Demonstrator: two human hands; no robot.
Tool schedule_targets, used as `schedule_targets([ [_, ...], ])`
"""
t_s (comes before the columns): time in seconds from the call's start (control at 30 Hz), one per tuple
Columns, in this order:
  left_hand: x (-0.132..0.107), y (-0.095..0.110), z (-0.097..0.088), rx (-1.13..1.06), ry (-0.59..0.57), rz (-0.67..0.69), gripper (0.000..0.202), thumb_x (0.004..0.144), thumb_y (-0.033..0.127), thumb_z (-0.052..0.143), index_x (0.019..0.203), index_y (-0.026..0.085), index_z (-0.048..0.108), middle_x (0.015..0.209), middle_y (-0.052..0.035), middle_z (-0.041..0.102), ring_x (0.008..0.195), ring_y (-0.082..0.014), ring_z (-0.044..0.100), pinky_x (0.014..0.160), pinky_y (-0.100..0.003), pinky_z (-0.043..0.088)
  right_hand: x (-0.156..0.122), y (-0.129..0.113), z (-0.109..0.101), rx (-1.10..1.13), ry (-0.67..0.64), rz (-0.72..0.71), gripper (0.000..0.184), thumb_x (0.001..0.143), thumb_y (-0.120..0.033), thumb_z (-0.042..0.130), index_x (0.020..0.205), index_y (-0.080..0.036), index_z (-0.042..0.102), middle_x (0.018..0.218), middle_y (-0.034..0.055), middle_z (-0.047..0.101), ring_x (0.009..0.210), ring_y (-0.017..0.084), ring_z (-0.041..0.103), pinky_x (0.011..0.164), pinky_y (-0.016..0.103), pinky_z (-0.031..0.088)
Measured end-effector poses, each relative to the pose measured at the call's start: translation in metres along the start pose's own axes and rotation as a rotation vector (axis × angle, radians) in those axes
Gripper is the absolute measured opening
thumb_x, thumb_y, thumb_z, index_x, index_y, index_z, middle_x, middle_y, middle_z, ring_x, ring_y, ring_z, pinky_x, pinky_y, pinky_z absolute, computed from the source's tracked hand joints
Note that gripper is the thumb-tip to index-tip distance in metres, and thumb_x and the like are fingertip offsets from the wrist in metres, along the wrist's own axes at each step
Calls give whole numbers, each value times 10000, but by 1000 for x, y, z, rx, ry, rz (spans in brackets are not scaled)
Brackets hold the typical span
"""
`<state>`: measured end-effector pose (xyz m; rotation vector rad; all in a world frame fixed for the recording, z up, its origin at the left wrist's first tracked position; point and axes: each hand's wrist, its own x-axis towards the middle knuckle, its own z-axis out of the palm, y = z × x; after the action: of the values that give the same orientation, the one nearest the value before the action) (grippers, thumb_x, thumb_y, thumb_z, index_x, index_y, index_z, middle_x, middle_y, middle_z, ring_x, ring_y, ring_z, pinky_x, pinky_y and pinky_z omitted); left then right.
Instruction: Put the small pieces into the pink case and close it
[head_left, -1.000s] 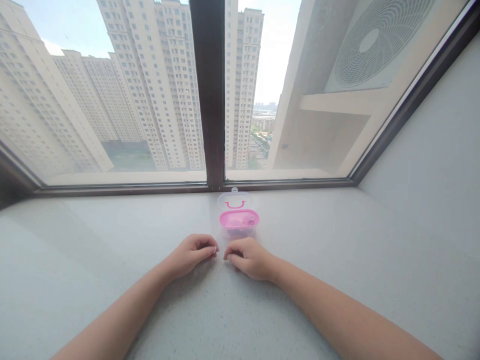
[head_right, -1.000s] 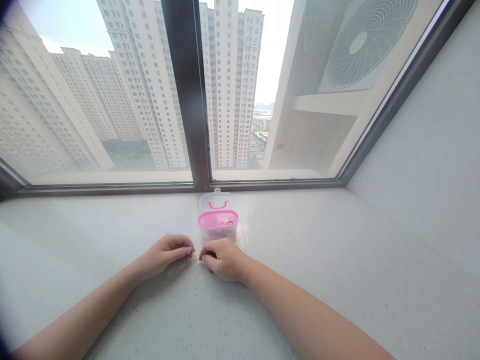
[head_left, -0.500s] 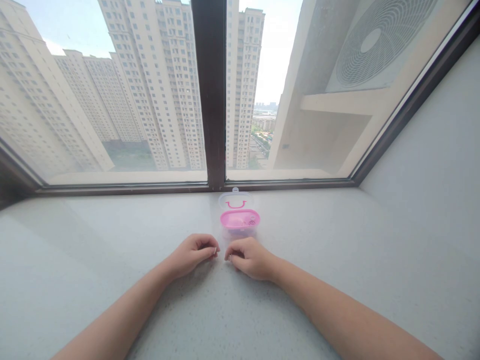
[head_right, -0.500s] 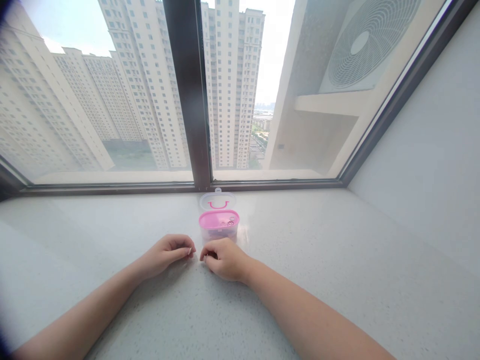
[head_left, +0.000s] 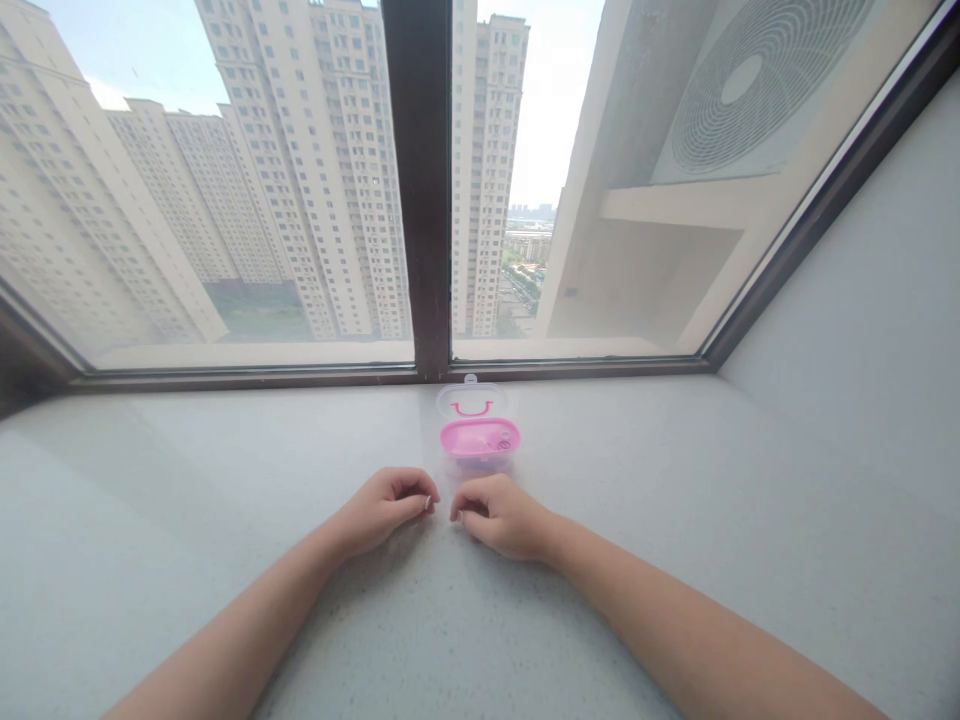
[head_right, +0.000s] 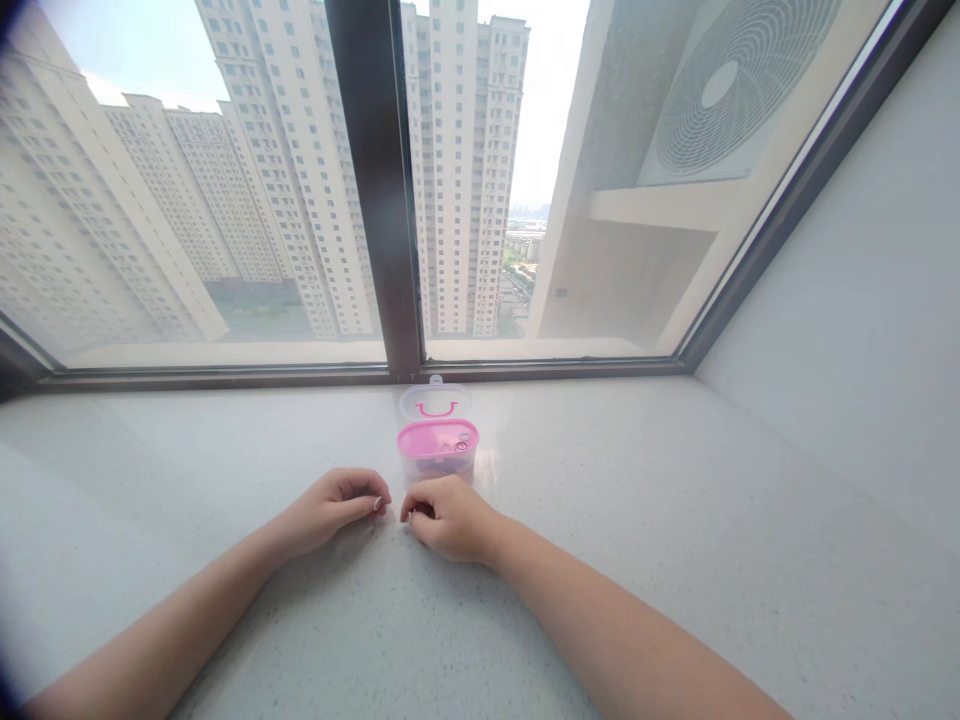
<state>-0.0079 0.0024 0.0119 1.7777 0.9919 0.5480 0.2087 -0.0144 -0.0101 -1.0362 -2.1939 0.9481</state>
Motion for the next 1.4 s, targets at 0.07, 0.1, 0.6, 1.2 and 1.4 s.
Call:
schedule_targets([
  [0.07,0,1,0,2,-1,0,180,770,238,510,821,140,653,753,-27,629,726,-158,549,689,-259,424,0,0,0,0,3,-4,253,720,-38,486,826,-146,688,608,-14,603,549,94,506,544,195,375],
  [0.1,0,1,0,3,-1,0,181,769,240,511,819,140,653,753,-28,630,727,-159,550,689,-259,425,0,0,0,-1,5,-6,253,718,-37,486,825,-146,688,608,-14,600,548,93,503,544,195,375],
  [0.6,-1,2,0,21,6,-1,185,761,234,507,821,143,656,742,-22,623,713,-154,541,670,-247,414,0,-2,-1,19,3,4,253,709,-39,480,815,-145,684,597,-17,585,542,92,501,538,192,371],
  [1.2,0,3,0,-43,7,4,169,775,241,524,805,135,653,726,-18,617,691,-145,529,663,-249,403,-1,-6,-2,180,-25,106,194,763,-61,436,775,-160,603,534,-45,530,461,75,472,503,181,382],
  [1.4,0,-2,0,-97,1,9,169,786,245,528,819,130,647,727,-19,612,693,-142,527,670,-251,406,0,-5,-3,199,-34,114,191,758,-62,427,760,-161,589,530,-47,529,443,69,462,482,174,376],
])
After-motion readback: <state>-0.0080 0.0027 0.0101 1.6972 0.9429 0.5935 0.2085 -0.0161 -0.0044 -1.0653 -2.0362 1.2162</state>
